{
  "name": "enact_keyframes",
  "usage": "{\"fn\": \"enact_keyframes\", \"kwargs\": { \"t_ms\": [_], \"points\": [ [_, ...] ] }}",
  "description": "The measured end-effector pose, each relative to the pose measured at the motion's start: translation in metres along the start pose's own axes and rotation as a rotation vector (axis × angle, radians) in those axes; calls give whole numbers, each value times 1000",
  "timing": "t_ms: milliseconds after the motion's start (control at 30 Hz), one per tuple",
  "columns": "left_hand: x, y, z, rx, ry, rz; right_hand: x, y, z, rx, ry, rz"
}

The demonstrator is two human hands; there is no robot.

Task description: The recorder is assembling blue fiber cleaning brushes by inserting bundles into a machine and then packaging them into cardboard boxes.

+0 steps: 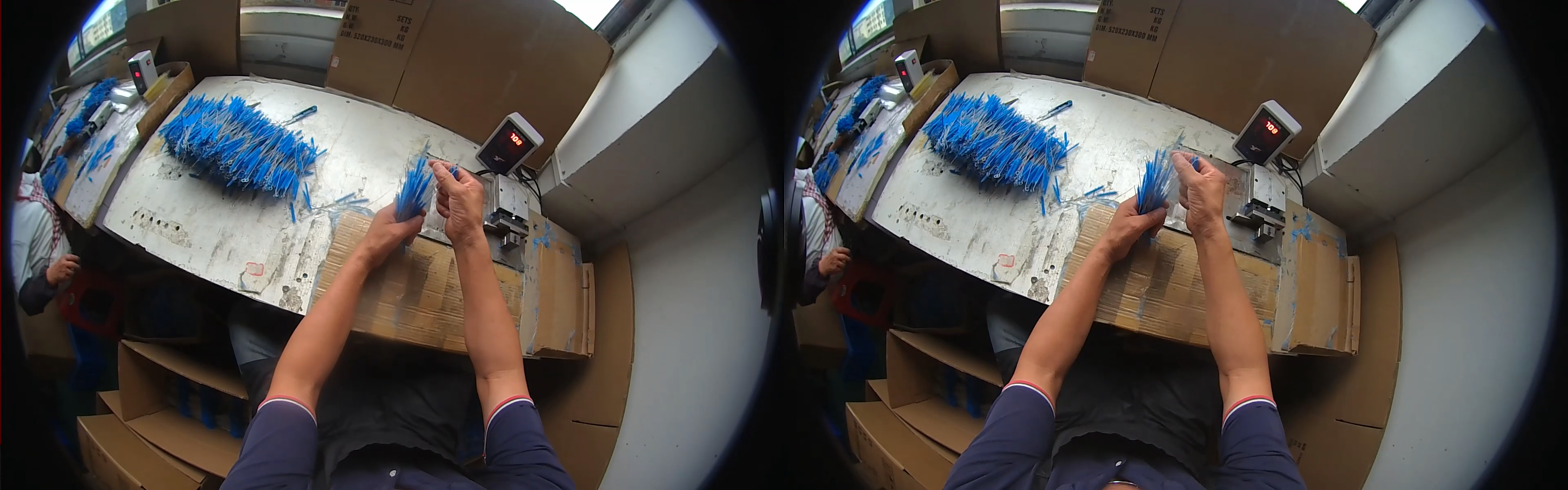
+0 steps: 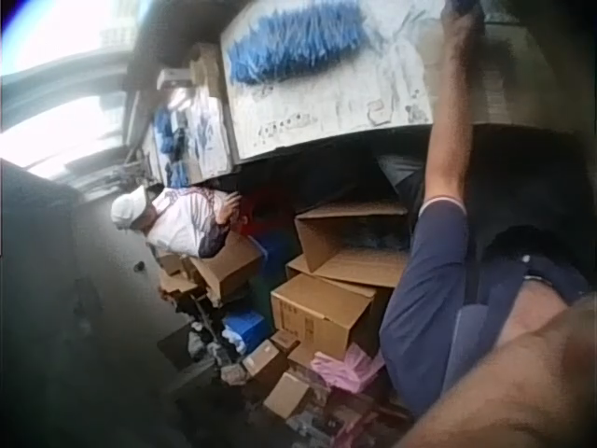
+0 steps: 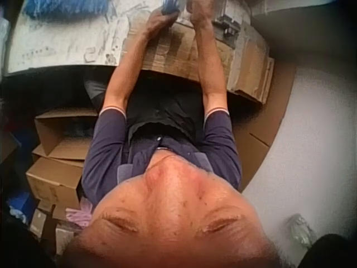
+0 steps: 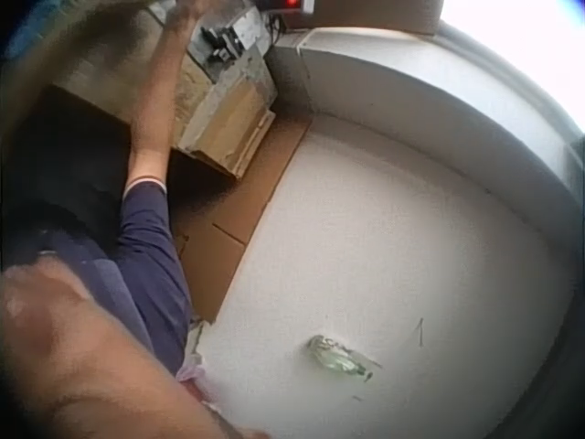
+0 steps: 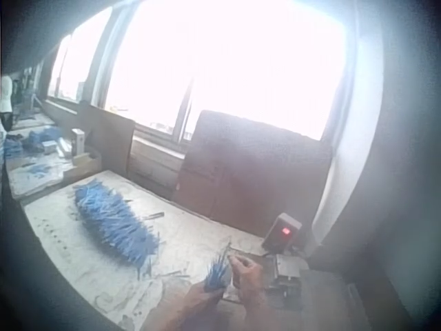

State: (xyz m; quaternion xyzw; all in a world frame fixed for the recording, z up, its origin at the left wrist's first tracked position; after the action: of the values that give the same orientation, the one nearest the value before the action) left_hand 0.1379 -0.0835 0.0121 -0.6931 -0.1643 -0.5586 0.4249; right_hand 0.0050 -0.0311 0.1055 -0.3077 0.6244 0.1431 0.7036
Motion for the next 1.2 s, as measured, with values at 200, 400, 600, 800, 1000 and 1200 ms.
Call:
{"fn": "enact_keyframes", "kwargs": {
  "t_ms": [200,400,600,800,1000,1200],
  "points": [
    [5,-6,4,-4,27,56,-1,7,-6,21,21,-45],
    [3,-1,4,27,36,97,-20,12,-6,176,146,-153],
    [0,4,-3,75,62,227,-17,28,-7,257,165,-198],
    [-7,8,-8,174,86,326,-4,40,-1,334,114,-248],
    [-9,12,-10,165,74,288,16,57,-5,385,-45,-464],
    [-7,11,-10,193,44,267,35,66,3,346,-78,-418]
  ]
}}
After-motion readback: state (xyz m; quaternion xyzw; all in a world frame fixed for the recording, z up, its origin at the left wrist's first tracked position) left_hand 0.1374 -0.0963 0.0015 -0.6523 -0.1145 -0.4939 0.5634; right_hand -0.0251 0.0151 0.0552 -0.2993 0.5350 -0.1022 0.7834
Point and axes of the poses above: each hand's wrist, its own z-axis away from the middle knuckle, its own y-axis out of the back of the hand, x = y × z, the point moved 2 cm from there along -z, towards the middle knuckle, and after that the axes turned 14 degrees about x, right-handed, at the moved point
